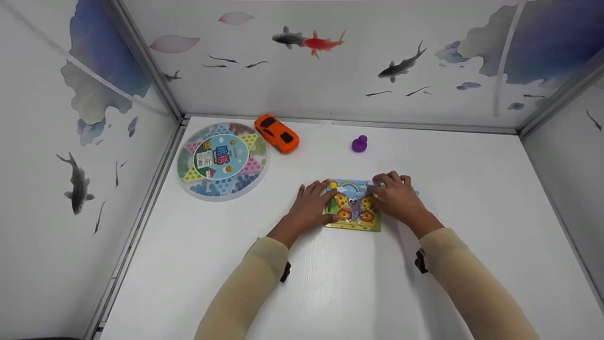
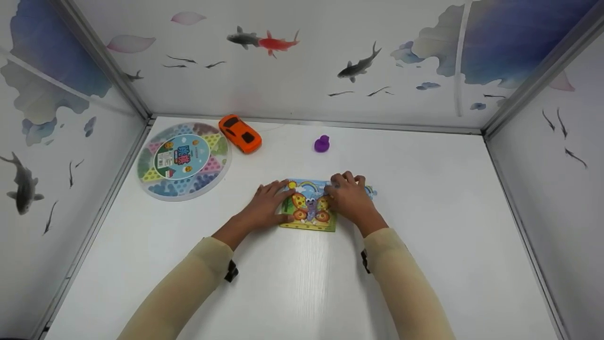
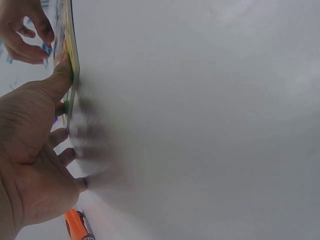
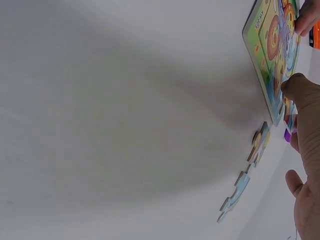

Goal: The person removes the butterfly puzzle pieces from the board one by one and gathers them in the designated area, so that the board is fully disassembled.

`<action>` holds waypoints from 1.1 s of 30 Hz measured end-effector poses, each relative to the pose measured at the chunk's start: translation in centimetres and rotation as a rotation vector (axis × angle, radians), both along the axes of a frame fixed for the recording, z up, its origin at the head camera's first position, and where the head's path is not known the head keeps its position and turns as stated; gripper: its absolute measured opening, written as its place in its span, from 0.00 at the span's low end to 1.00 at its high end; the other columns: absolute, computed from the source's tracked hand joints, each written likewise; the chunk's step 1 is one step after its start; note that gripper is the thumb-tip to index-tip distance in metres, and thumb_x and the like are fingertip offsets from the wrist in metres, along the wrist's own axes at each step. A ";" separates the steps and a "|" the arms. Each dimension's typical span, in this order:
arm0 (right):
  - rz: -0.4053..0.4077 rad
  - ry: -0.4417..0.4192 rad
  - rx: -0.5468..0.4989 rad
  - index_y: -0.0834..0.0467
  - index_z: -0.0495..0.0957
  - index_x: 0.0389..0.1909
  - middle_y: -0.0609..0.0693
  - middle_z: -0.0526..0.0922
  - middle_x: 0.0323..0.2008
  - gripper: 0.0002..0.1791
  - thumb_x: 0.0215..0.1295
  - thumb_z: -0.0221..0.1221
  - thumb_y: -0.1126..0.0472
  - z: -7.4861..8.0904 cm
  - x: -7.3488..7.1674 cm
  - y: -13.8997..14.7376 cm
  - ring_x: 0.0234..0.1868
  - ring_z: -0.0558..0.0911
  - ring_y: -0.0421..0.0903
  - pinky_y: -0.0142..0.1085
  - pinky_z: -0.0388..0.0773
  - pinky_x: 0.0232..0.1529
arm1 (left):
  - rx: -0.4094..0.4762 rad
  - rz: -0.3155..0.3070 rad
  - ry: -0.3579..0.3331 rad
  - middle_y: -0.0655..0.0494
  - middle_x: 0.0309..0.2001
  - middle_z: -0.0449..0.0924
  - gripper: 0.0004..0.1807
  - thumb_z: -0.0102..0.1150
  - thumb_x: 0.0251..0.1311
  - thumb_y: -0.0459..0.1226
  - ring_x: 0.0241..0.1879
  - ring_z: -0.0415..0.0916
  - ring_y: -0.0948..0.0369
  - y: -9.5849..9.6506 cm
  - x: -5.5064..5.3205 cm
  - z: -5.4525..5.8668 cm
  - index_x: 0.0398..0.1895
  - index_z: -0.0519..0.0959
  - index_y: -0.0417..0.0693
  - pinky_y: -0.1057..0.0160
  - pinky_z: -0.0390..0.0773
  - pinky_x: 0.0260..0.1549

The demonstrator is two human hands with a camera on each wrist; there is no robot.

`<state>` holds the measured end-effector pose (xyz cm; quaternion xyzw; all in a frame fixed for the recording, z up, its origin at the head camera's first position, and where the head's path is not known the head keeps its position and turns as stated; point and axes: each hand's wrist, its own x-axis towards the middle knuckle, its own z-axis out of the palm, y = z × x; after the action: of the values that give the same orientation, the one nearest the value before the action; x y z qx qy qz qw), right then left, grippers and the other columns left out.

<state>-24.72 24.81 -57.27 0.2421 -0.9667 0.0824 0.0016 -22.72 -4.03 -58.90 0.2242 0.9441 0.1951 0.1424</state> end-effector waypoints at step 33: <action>-0.204 -0.044 -0.032 0.61 0.81 0.66 0.65 0.78 0.68 0.23 0.72 0.69 0.65 0.0 1.1 10.2 0.71 0.72 0.71 0.79 0.67 0.67 | -0.043 0.012 0.001 0.55 0.92 0.48 0.45 0.63 0.75 0.62 0.91 0.46 0.47 0.3 0.0 0.0 0.89 0.62 0.62 0.35 0.48 0.88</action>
<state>-23.60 35.01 -57.23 0.1406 -0.9847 0.1025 -0.0074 -22.73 -3.74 -58.88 0.2154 0.9495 0.1756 0.1457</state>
